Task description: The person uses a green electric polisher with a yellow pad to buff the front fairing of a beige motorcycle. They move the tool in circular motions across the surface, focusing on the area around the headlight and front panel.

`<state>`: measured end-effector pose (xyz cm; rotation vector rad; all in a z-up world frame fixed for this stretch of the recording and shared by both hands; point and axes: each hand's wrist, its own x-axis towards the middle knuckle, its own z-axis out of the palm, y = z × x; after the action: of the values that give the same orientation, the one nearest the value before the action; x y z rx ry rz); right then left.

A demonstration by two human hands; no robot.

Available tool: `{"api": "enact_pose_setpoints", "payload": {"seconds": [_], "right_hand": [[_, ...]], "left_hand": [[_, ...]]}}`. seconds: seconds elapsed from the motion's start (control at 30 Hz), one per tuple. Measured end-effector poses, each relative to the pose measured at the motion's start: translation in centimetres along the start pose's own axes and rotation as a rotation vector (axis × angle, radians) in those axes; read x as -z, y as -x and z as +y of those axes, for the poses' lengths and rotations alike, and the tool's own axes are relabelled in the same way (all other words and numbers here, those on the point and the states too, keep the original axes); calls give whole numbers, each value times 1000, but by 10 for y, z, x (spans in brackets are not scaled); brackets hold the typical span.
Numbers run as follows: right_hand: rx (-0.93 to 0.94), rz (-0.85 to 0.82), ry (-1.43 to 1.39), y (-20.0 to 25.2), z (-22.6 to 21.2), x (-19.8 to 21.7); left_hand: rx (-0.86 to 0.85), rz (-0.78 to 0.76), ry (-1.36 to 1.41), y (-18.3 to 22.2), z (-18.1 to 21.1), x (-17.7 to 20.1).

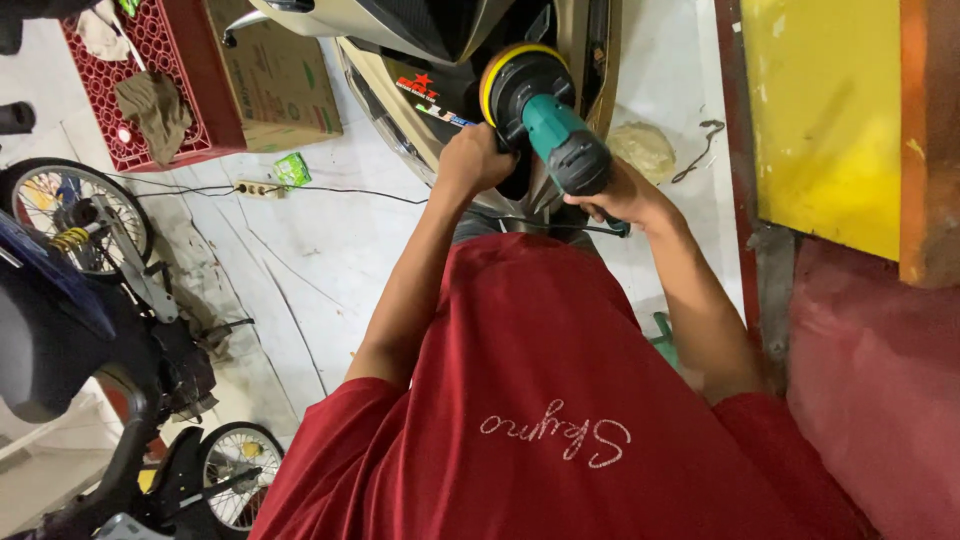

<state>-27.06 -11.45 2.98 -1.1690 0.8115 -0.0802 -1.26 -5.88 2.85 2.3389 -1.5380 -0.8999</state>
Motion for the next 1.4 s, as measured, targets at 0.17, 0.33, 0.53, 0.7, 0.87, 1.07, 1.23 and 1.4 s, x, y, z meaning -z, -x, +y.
{"api": "enact_pose_setpoints", "payload": {"seconds": [0.17,0.33,0.53,0.7,0.87,1.07,1.23,1.4], "right_hand": [[9,33,11,-1,-7,5],[18,43,7,-6,-6,14],[37,8,-22,-7,-27,24],[17,19,-77,-11,-28,31],[56,-4,17,-9,-20,31],[16,23,23,0,-2,15],[-8,47,5,4,24,5],[-6,36,-42,9,29,0]], "left_hand": [[-48,25,-40,-10,8,6],[-64,41,-52,-16,22,16],[-142,113,-94,-29,28,21],[-116,117,-68,-32,43,32],[-123,90,-75,-28,33,20],[-89,88,-89,-12,19,-3],[-71,38,-130,-3,14,-13],[-61,26,-166,5,9,-20]]}}
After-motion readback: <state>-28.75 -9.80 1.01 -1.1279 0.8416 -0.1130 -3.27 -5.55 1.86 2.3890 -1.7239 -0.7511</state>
